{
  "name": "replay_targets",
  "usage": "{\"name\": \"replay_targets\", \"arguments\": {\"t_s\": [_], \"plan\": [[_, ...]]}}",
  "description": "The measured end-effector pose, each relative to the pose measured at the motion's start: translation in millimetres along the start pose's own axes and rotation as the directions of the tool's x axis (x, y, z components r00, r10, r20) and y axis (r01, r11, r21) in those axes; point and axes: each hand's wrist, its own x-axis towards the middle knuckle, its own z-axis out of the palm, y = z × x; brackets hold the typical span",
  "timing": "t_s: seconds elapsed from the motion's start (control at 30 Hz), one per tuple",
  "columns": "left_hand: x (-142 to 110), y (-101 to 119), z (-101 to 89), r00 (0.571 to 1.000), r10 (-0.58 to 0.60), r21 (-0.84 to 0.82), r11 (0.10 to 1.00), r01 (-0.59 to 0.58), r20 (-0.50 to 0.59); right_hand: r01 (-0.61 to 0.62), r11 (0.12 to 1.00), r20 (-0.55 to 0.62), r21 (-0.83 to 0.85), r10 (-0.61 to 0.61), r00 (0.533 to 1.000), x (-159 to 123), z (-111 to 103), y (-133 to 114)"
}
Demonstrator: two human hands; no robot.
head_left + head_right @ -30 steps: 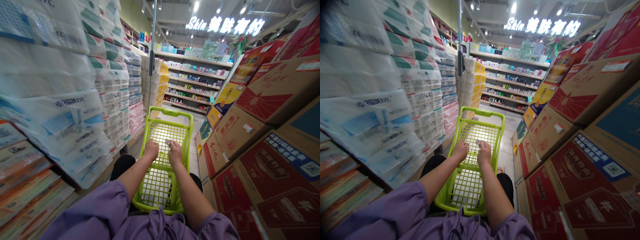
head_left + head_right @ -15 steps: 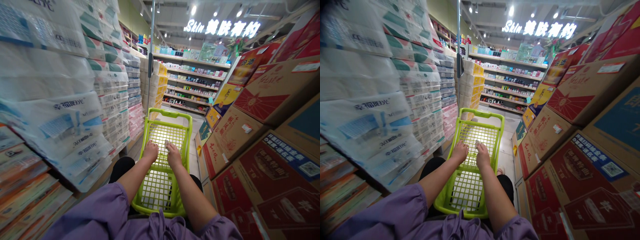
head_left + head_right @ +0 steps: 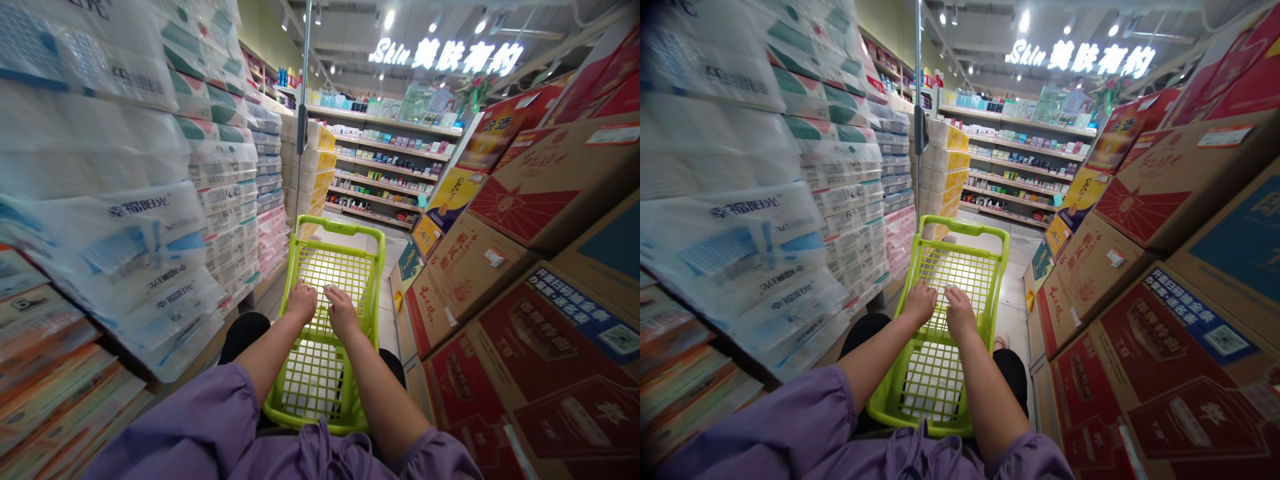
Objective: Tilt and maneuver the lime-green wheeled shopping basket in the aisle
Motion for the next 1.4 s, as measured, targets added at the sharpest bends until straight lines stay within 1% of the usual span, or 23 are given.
{"name": "replay_targets", "arguments": {"t_s": [0.07, 0.13, 0.17, 0.23, 0.3, 0.37, 0.43, 0.5, 0.57, 0.63, 0.73, 0.77, 0.8, 0.87, 0.9, 0.97, 1.03, 1.1, 1.17, 1.2, 1.27, 1.33, 1.4], "plan": [[-1, 0, -0.2, 1.0, 0.011, 0.004, 1.0, -0.011, 0.003, -0.112, 0.993, -0.099, -0.035, 0.108, 0.989, 1, -2, 2], [-1, -1, -0.3, 1.0, 0.018, 0.007, 1.0, -0.018, 0.007, -0.247, 0.967, -0.204, -0.064, 0.23, 0.952, 3, -5, 5], [-1, -1, -0.2, 1.0, 0.017, 0.009, 1.0, -0.017, 0.01, -0.272, 0.96, -0.217, -0.068, 0.252, 0.943, 3, -6, 6], [-1, -1, 0.2, 1.0, 0.014, 0.015, 1.0, -0.014, 0.011, -0.213, 0.975, -0.153, -0.058, 0.203, 0.967, 2, -5, 4], [-1, -1, 0.7, 1.0, 0.013, 0.015, 1.0, -0.013, 0.004, -0.086, 0.996, -0.041, -0.024, 0.085, 0.996, 0, -2, 0], [-1, -1, 1.0, 1.0, 0.018, 0.004, 1.0, -0.018, -0.004, -0.023, 1.0, 0.0, -0.009, 0.023, 1.0, -1, 1, -4], [-1, -2, 1.1, 1.0, 0.021, -0.007, 1.0, -0.021, -0.005, -0.087, 0.995, -0.054, -0.051, 0.084, 0.995, 0, -1, -4], [-1, -2, 1.4, 1.0, 0.023, -0.013, 1.0, -0.023, 0.002, -0.214, 0.97, -0.14, -0.116, 0.197, 0.97, 2, -4, -2], [-1, -2, 2.0, 1.0, 0.02, -0.014, 1.0, -0.02, 0.007, -0.293, 0.942, -0.176, -0.165, 0.264, 0.948, 1, -5, -2], [-1, -2, 2.5, 1.0, 0.015, -0.015, 1.0, -0.015, 0.005, -0.245, 0.951, -0.124, -0.187, 0.225, 0.966, -1, -2, -5], [-1, -1, 2.5, 1.0, 0.012, -0.017, 1.0, -0.012, 0.002, -0.006, 0.99, 0.033, -0.139, 0.01, 0.999, -3, 3, -11], [-1, -1, 2.2, 1.0, 0.012, -0.019, 1.0, -0.012, 0.005, 0.036, 0.992, 0.05, -0.122, -0.03, 0.998, -3, 3, -11], [-1, -1, 1.7, 1.0, 0.012, -0.021, 1.0, -0.012, 0.01, 0.027, 0.992, 0.033, -0.12, -0.023, 0.999, -2, 2, -11], [-1, -1, 0.7, 1.0, 0.014, -0.022, 1.0, -0.013, 0.023, -0.118, 0.981, -0.075, -0.155, 0.108, 0.991, 1, -4, -8], [-1, -1, 0.3, 1.0, 0.013, -0.021, 1.0, -0.012, 0.027, -0.213, 0.961, -0.132, -0.175, 0.192, 0.973, 1, -8, -6], [-1, 0, -0.1, 1.0, 0.011, -0.016, 1.0, -0.01, 0.027, -0.324, 0.923, -0.165, -0.209, 0.294, 0.942, 2, -13, -6], [-1, 0, 0.1, 1.0, 0.007, -0.009, 1.0, -0.007, 0.02, -0.264, 0.939, -0.075, -0.223, 0.253, 0.965, 0, -13, -11], [-1, 0, 0.5, 1.0, 0.008, -0.003, 1.0, -0.008, 0.013, -0.091, 0.978, 0.054, -0.186, 0.102, 0.993, -2, -10, -17], [-1, -1, 0.6, 1.0, 0.013, -0.001, 1.0, -0.013, 0.007, 0.016, 0.99, 0.108, -0.142, 0.0, 0.994, -2, -7, -21], [-1, -1, 0.5, 1.0, 0.015, -0.002, 1.0, -0.015, 0.005, -0.004, 0.99, 0.089, -0.143, 0.017, 0.996, -1, -8, -20], [-2, -1, 0.0, 1.0, 0.018, -0.004, 1.0, -0.018, 0.008, -0.166, 0.969, -0.021, -0.181, 0.165, 0.986, 1, -10, -16], [-1, -2, -0.3, 1.0, 0.018, -0.007, 1.0, -0.018, 0.016, -0.323, 0.924, -0.128, -0.205, 0.302, 0.945, 3, -13, -11], [-1, -2, -0.2, 1.0, 0.015, -0.011, 1.0, -0.015, 0.018, -0.307, 0.931, -0.117, -0.197, 0.289, 0.95, 2, -13, -10]]}}
